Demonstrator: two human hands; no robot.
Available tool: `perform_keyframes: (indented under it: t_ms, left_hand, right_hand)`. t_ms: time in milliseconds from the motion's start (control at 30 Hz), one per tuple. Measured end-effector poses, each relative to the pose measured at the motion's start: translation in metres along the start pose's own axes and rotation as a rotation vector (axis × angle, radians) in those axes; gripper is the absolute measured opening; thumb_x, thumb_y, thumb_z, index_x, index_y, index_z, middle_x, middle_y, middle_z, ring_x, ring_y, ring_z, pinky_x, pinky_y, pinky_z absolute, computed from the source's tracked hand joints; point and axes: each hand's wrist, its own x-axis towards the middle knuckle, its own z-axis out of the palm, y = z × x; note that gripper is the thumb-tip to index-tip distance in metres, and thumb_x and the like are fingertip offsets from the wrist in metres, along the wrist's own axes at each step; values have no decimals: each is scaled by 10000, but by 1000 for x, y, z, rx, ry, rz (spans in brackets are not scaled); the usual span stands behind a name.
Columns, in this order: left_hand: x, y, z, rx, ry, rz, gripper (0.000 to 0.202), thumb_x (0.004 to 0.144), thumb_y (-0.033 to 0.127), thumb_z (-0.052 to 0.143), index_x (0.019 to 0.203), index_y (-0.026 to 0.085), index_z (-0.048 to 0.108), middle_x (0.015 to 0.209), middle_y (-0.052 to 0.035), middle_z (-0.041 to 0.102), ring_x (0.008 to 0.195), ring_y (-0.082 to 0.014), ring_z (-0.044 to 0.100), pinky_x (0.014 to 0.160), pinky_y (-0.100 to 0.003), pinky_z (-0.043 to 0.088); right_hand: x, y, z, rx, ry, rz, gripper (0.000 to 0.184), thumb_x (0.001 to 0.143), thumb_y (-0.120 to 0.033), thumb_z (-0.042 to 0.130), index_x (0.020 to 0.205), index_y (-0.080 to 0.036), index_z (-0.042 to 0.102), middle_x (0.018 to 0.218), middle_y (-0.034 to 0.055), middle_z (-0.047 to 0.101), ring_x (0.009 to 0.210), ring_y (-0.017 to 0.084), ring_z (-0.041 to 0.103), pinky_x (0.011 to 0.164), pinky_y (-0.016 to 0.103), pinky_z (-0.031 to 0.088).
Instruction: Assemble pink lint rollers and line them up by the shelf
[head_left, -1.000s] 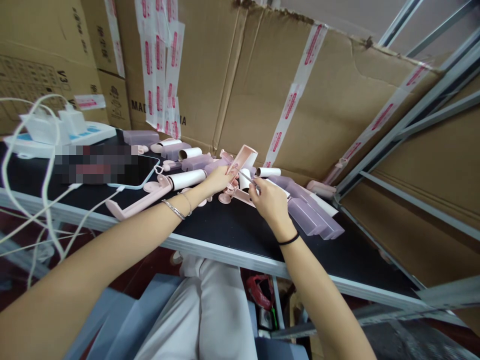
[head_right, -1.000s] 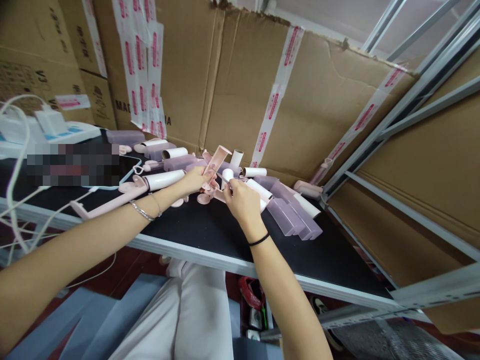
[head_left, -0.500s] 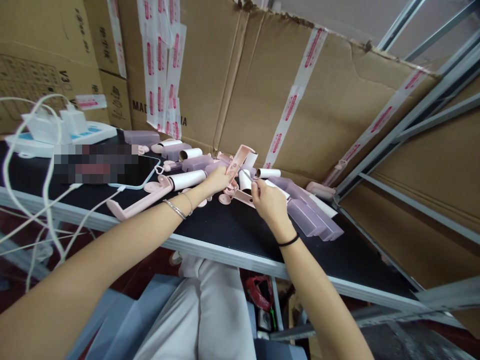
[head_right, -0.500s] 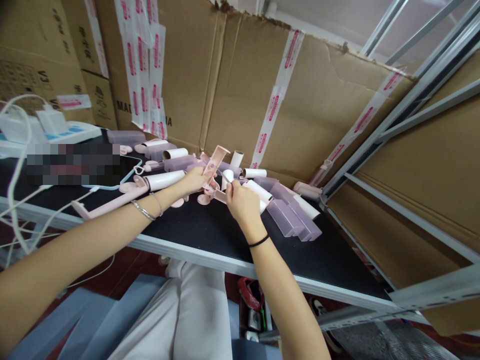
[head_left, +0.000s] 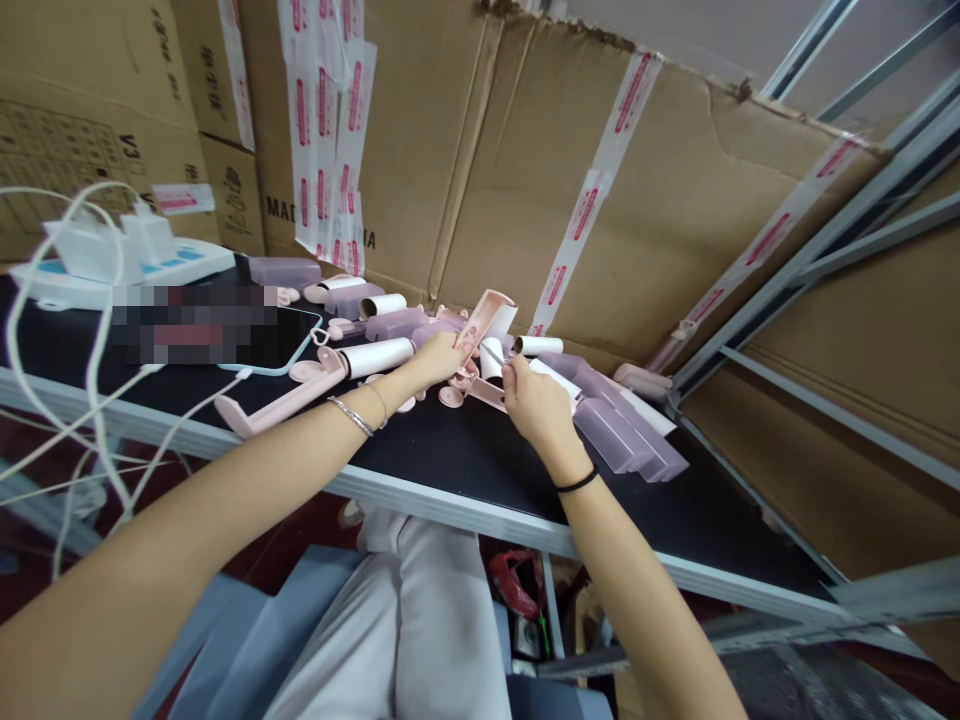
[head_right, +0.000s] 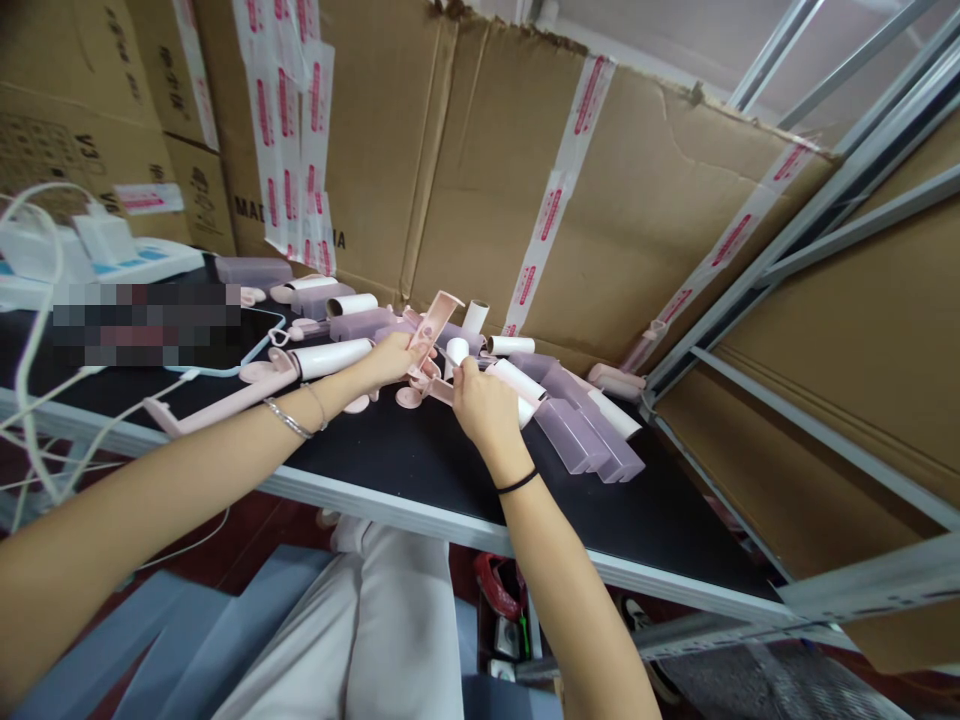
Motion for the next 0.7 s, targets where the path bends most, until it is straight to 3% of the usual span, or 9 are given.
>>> perform_keyframes:
  t_ms: [133, 267, 533, 700]
  left_hand:
    - [1, 1, 1, -88, -12, -38, 287, 876, 409, 479, 832, 137, 560, 640, -35, 657, 430, -84, 534, 434, -200, 404]
    - [-1, 5, 2, -134, -35, -62, 308, 884, 425, 457, 806, 142, 551, 600, -21, 633, 422, -87, 526, 434, -203, 396]
    - [-5, 10, 0, -2, -27, -10, 372, 873, 472, 442, 764, 139, 566, 622, -31, 641, 454, -97, 548, 445, -201, 402]
    - [-12, 17, -1, 138, -18, 72, 328, 868, 365, 478, 658, 136, 582, 611, -46, 647, 545, -115, 600, 538, -210, 456]
  right_hand:
    - [-1, 0, 1, 6, 59, -24, 305, 952, -339, 277, 1086, -196, 511, 900, 75, 675, 753, 185, 636, 573, 239, 332]
    - [-2, 2, 2, 38, 121, -42, 278, 936, -321, 330, 1075, -185, 529, 920, 76, 671, 760, 168, 623, 573, 239, 322]
    - [-1, 4, 4, 78, 186, -63, 285, 922, -328, 361, 1068, -192, 565, 918, 67, 674, 781, 162, 613, 594, 233, 324]
    - [-3, 5, 5, 9, 193, -104, 310, 939, -336, 318, 1033, -201, 581, 927, 71, 672, 762, 159, 618, 567, 233, 310]
